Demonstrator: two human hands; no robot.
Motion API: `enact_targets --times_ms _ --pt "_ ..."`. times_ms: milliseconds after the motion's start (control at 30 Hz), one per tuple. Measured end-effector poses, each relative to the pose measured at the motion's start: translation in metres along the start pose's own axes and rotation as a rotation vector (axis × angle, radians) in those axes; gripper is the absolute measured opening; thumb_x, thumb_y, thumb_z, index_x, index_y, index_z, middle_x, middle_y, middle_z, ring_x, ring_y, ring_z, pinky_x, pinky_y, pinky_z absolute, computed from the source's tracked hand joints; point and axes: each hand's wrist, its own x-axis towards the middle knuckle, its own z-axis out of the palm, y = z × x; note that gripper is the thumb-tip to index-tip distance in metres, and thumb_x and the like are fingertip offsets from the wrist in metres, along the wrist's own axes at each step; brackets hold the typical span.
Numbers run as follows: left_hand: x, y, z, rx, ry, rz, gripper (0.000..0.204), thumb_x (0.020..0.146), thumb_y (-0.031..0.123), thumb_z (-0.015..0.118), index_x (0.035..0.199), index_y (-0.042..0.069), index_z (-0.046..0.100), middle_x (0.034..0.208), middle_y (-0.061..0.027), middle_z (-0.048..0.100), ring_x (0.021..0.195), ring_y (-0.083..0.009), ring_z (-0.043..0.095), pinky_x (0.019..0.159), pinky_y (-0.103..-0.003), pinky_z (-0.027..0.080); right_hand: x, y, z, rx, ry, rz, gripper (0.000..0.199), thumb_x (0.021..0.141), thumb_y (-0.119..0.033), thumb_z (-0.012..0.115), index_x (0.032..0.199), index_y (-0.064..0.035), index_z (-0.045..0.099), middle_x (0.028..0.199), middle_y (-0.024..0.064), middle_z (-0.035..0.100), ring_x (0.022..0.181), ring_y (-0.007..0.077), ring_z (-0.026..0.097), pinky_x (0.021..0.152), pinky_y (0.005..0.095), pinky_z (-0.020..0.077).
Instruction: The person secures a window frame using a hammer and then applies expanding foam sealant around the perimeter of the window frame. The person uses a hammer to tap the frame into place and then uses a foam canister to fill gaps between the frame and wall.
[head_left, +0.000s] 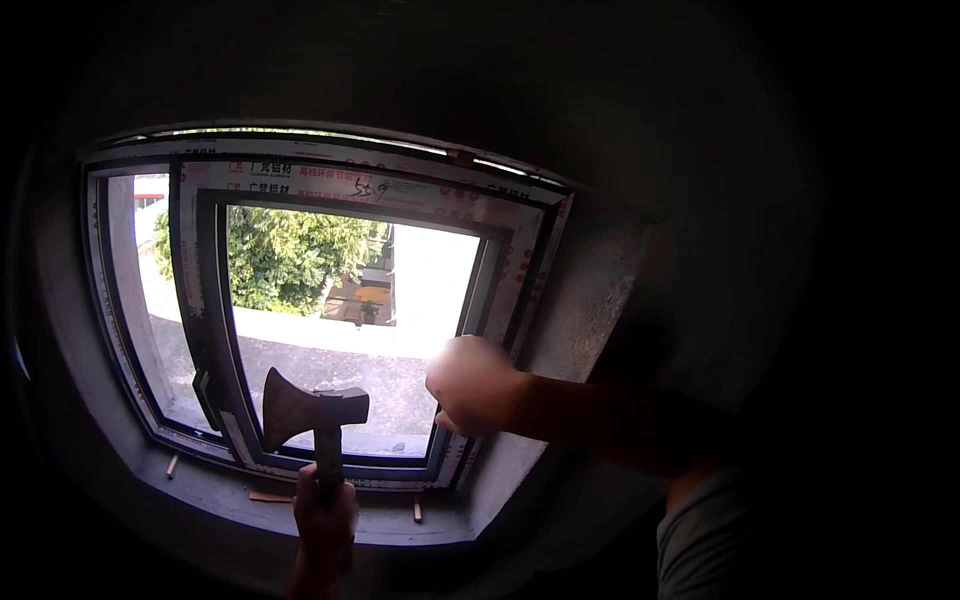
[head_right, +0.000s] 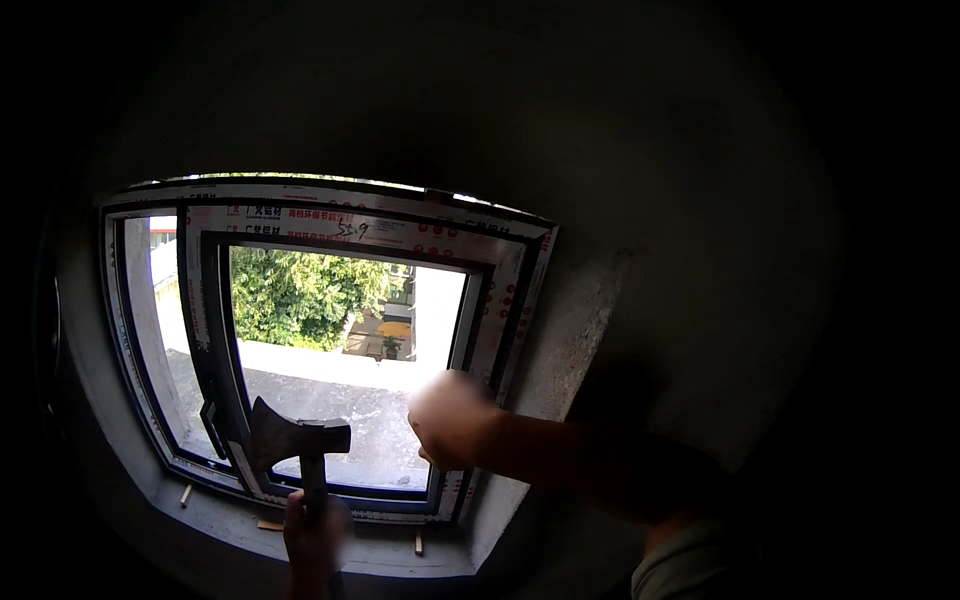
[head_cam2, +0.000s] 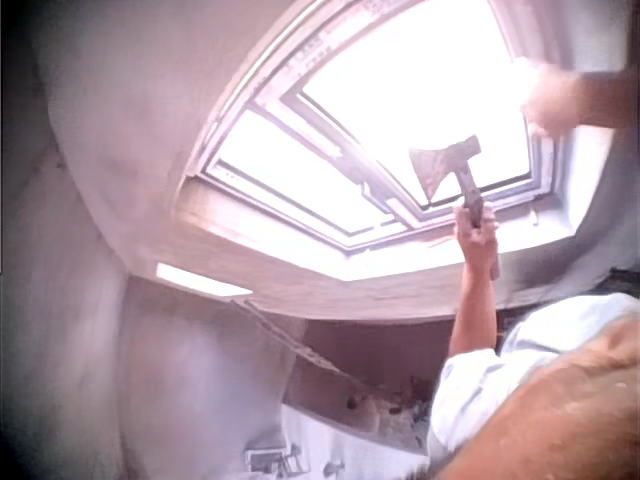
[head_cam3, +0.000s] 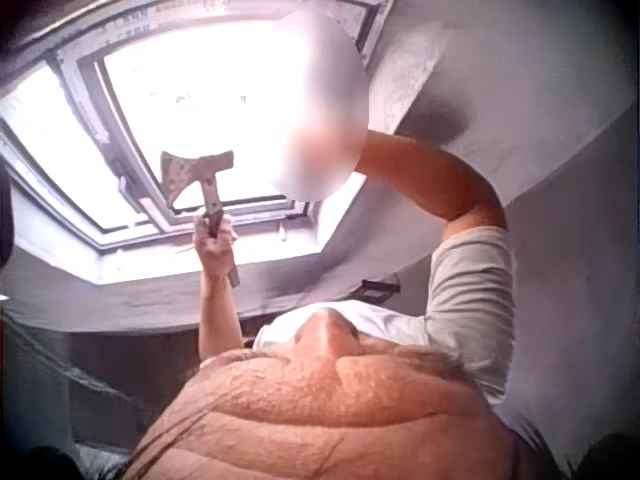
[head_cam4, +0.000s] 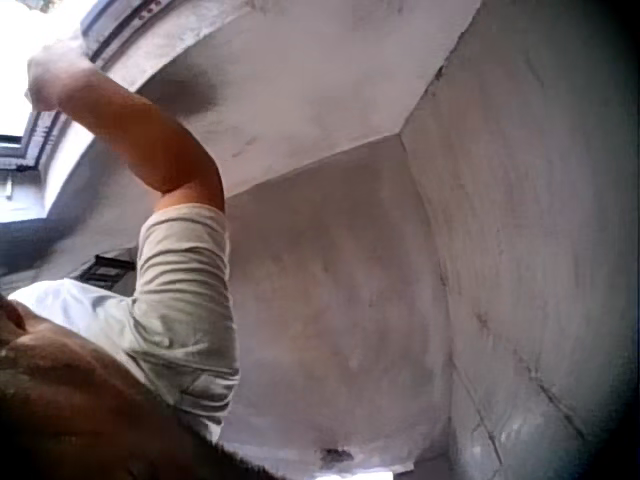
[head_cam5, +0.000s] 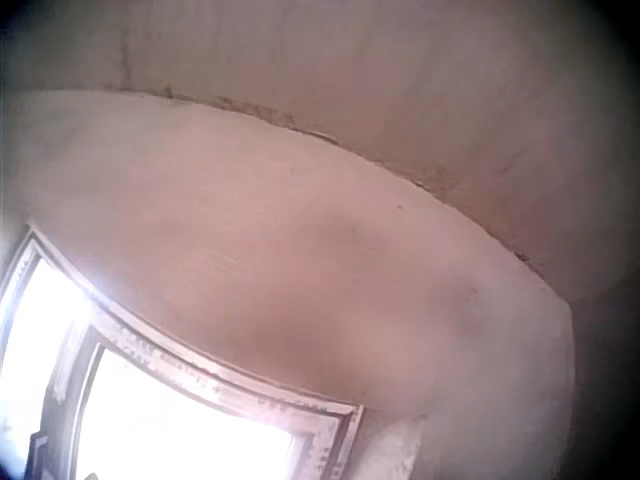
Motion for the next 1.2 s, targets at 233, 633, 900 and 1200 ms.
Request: enact_targets --times_ms 233,633,900,1200 --pt "-0.017 0.004 0.05 0.46 0.19 0.421 0.027 0.105 0.011 0.068 0.128 0.004 0.055 0.089 -0.0062 0.064 0.076 -0.0146 0.065 0.07 -0.033 0.054 0.043 -0.161 0.212 1.339 0.058 -0.494 0.092 0.094 -0.036 0.083 0.167 -0.0086 0.035 0.152 0.0253 0.058 0.146 0.0381 0.054 0.124 0.0483 0.0418" --pt "-0.075 -0.037 0.0 0.325 -0.272 0.079 0.034 0.1 0.019 0.072 0.125 -0.003 0.067 0.111 -0.0148 0.073 0.096 -0.0219 0.073 0.085 -0.035 0.059 0.05 -0.269 0.269 1.981 0.71 -0.067 0.022 0.1 -0.019 0.075 0.107 -0.0026 0.062 0.091 0.0126 0.064 0.083 0.0261 0.064 0.077 0.045 0.0532" --pt "-0.07 -0.068 -0.048 0.542 -0.145 -0.186 0.027 0.096 0.015 0.074 0.116 -0.004 0.074 0.108 -0.0169 0.076 0.098 -0.0243 0.076 0.091 -0.036 0.06 0.072 -0.218 0.308 1.814 1.031 0.058 0.021 0.084 -0.009 0.081 0.093 -0.0073 0.063 0.086 0.0131 0.062 0.078 0.0304 0.064 0.07 0.0459 0.0523" --pt "0.009 -0.057 -0.012 0.843 -0.328 0.085 0.04 0.09 0.025 0.079 0.12 -0.001 0.072 0.118 -0.0206 0.073 0.114 -0.0377 0.071 0.1 -0.045 0.057 0.08 -0.108 0.217 1.823 1.39 -0.364 0.031 0.115 -0.035 0.052 0.116 -0.0059 0.062 0.083 0.0004 0.056 0.068 0.0121 0.055 0.06 0.0295 0.0469"
